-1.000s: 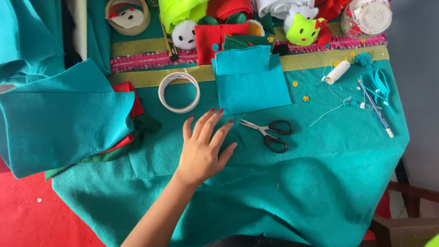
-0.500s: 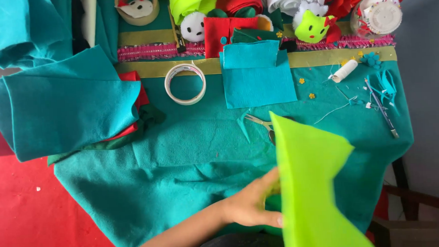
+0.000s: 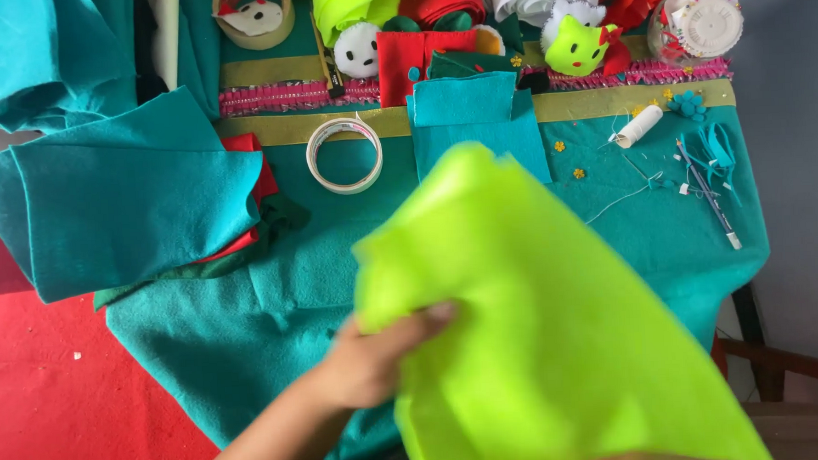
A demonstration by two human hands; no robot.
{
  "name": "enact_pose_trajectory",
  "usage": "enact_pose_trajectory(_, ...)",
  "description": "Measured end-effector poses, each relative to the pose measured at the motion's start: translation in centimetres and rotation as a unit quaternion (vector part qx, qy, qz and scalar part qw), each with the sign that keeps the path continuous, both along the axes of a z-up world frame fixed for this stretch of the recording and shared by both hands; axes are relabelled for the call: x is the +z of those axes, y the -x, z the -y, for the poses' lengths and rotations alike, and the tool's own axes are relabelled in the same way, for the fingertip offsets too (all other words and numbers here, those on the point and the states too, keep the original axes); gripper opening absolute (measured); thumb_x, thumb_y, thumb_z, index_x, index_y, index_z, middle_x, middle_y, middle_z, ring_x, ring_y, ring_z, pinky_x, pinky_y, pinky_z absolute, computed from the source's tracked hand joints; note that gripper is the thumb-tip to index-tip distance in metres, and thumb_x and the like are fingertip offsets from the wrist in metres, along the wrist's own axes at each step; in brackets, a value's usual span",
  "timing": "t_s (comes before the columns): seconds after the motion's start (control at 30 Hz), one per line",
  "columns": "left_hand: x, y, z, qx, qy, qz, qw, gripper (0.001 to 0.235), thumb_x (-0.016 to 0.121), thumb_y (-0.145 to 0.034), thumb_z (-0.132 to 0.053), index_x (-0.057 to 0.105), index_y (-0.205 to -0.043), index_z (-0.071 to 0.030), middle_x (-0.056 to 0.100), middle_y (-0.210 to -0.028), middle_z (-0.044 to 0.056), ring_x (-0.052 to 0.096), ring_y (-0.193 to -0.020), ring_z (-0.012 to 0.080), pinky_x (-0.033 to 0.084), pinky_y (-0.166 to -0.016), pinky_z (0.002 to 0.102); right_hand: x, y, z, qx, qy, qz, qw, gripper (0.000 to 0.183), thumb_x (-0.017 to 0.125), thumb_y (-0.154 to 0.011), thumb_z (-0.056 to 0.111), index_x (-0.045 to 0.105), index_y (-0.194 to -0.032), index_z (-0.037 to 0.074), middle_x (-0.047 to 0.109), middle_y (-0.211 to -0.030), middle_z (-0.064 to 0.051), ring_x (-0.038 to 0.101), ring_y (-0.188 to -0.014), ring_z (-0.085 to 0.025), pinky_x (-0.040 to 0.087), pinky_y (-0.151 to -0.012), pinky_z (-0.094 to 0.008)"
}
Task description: Preparing and cutting green and blue fabric for a handcraft project
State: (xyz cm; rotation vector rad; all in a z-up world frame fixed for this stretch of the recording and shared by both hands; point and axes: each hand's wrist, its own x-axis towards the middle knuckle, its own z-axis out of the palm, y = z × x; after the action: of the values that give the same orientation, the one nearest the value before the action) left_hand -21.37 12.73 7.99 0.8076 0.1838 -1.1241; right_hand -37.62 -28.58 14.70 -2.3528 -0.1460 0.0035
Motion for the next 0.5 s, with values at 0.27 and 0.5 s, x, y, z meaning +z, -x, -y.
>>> enact_pose_trajectory(0.27,1.8,2.3,-14.6,0.178,-0.329,0.304,0.876,0.067,0.077,-0.058,-0.008,0.062,-0.122,-0.005,0.061,-0.123,0.019,0.056,-0.105,0.0377,0.049,-0.088,0.057,-6.4,-3.3,-3.1,-0.196,0.031,-0.149,0.969,0.018,0.057,-0.103,0.016,0.071,-0.095,0.009,0.07,-0.09,-0.006,0.063,-0.077,-0.021,0.049,-0.074,-0.037)
enact_pose_trajectory(0.5,9.0,4.6,-11.6,0.004,-0.389,0.62,0.682,0.101,0.075,-0.051,-0.027,0.04,-0.145,-0.015,0.034,-0.148,0.019,0.032,-0.132,0.0379,0.03,-0.102,0.063,-7.5,-2.9,-3.1,-0.315,0.017,-0.173,0.933,0.025,0.055,-0.109,0.017,0.075,-0.104,0.003,0.076,-0.099,-0.012,0.071,-0.087,-0.025,0.055,-0.082,-0.039)
